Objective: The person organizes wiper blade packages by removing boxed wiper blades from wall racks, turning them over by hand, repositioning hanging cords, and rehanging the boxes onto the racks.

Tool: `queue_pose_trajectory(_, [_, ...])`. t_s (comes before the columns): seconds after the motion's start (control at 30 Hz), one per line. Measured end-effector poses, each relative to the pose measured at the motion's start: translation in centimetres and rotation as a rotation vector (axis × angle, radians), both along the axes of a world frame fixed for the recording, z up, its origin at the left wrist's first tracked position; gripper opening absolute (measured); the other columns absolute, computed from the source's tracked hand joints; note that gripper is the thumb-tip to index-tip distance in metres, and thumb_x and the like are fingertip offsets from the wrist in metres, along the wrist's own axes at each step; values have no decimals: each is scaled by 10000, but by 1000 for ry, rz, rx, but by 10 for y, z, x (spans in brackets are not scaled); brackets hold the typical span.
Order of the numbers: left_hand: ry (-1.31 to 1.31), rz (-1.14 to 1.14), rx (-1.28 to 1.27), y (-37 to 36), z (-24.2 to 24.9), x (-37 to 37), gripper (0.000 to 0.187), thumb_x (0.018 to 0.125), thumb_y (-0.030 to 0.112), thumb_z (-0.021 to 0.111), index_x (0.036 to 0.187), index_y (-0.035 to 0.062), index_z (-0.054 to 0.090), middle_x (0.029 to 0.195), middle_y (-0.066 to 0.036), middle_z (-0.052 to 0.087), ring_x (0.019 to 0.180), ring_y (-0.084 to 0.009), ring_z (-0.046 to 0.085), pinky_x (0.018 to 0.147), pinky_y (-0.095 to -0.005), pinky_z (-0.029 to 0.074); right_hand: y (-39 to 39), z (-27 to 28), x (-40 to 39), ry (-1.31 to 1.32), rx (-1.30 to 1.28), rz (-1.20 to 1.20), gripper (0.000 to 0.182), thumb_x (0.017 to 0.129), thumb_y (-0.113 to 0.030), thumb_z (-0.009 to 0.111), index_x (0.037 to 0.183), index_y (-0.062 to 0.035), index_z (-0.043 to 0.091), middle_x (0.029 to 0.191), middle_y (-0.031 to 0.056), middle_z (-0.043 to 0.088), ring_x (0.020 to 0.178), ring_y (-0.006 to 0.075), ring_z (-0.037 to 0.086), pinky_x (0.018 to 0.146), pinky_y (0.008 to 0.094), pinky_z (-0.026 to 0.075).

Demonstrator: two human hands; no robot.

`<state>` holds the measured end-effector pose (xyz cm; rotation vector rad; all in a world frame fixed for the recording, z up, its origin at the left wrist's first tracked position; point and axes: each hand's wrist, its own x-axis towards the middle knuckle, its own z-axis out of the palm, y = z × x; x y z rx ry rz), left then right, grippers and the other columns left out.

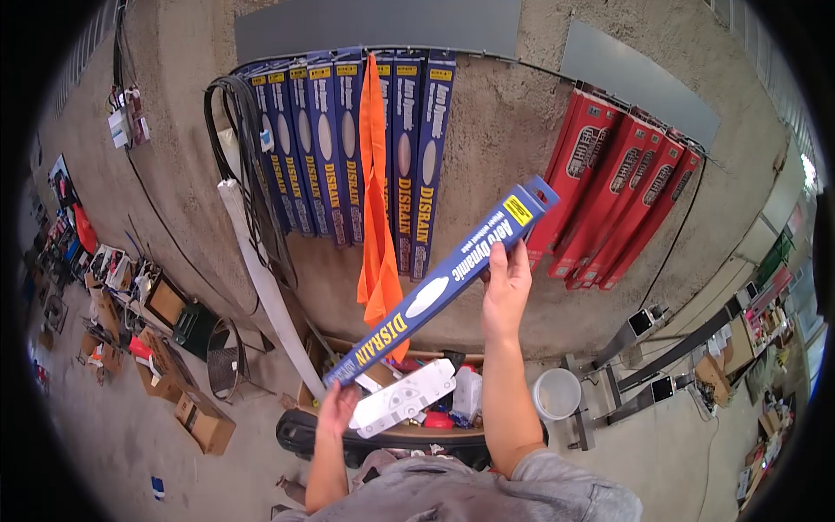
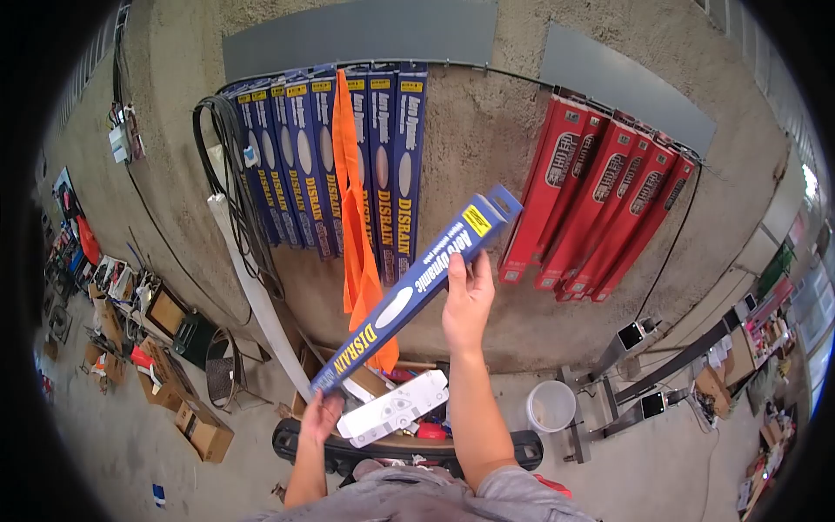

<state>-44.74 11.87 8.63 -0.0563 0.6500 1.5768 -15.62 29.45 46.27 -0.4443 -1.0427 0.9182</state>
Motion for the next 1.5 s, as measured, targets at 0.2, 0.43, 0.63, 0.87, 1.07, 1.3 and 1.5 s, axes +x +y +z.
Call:
queue_pose_trajectory(0.2, [345, -397, -124, 37, 5, 60, 334, 979, 252, 708, 1227, 56, 600, 1156, -108, 666, 1141, -255, 635, 1032, -450, 530, 33, 84, -28, -64, 84, 13, 417, 1032, -149, 621, 1348, 107, 532, 1228, 129, 666, 1112, 150, 627, 986, 285, 481])
queue_pose_trajectory(0.43, [575, -619, 55, 88, 22, 93, 319, 987, 179, 695, 1221, -32, 650, 1121, -95, 711, 1026, -186, 692, 973, -315, 561, 83, 126, -21, -168, 144, 22, 424, 1040, -194, 625, 1370, 67, 570, 1157, 60, 700, 957, 71, 654, 833, 234, 541])
queue_pose_trajectory(0.63, [547, -623, 69, 100, 21, 110, 335, 970, 153, 714, 1230, -43, 634, 1141, -121, 709, 1046, -197, 699, 970, -315, 567, 86, 127, -14, -178, 154, 19, 434, 1038, -208, 633, 1385, 46, 575, 1158, 51, 701, 934, 67, 656, 812, 230, 550])
queue_pose_trajectory(0.87, [577, -617, 144, 116, 55, 127, 298, 994, 134, 672, 1233, -37, 619, 1153, -118, 699, 1052, -209, 692, 998, -335, 556, 89, 123, -17, -260, 168, -22, 506, 1024, -230, 652, 1388, 105, 547, 1235, 149, 688, 1088, 150, 643, 952, 287, 507])
queue_pose_trajectory(1.07, [565, -647, 116, 113, 51, 134, 362, 975, 163, 710, 1251, -53, 617, 1166, -128, 707, 1053, -190, 701, 974, -302, 565, 103, 119, -14, -331, 121, -97, 448, 1041, -176, 613, 1396, 90, 555, 1228, 118, 689, 1037, 117, 649, 910, 250, 519])
queue_pose_trajectory(1.3, [558, -629, 114, 100, 48, 142, 352, 988, 190, 699, 1244, -44, 634, 1168, -112, 708, 1042, -187, 704, 970, -314, 566, 130, 105, -17, -374, 90, -160, 420, 1045, -179, 597, 1377, 77, 583, 1159, 96, 712, 973, 97, 653, 873, 247, 520])
queue_pose_trajectory(1.5, [414, -572, 108, 117, 54, 142, 375, 1037, 250, 620, 1290, -27, 607, 1283, -129, 661, 1180, -226, 642, 1039, -380, 531, 168, 103, -23, -442, 100, -322, 402, 1012, -214, 603, 1320, 44, 634, 1042, 177, 760, 950, 196, 717, 868, 342, 535])
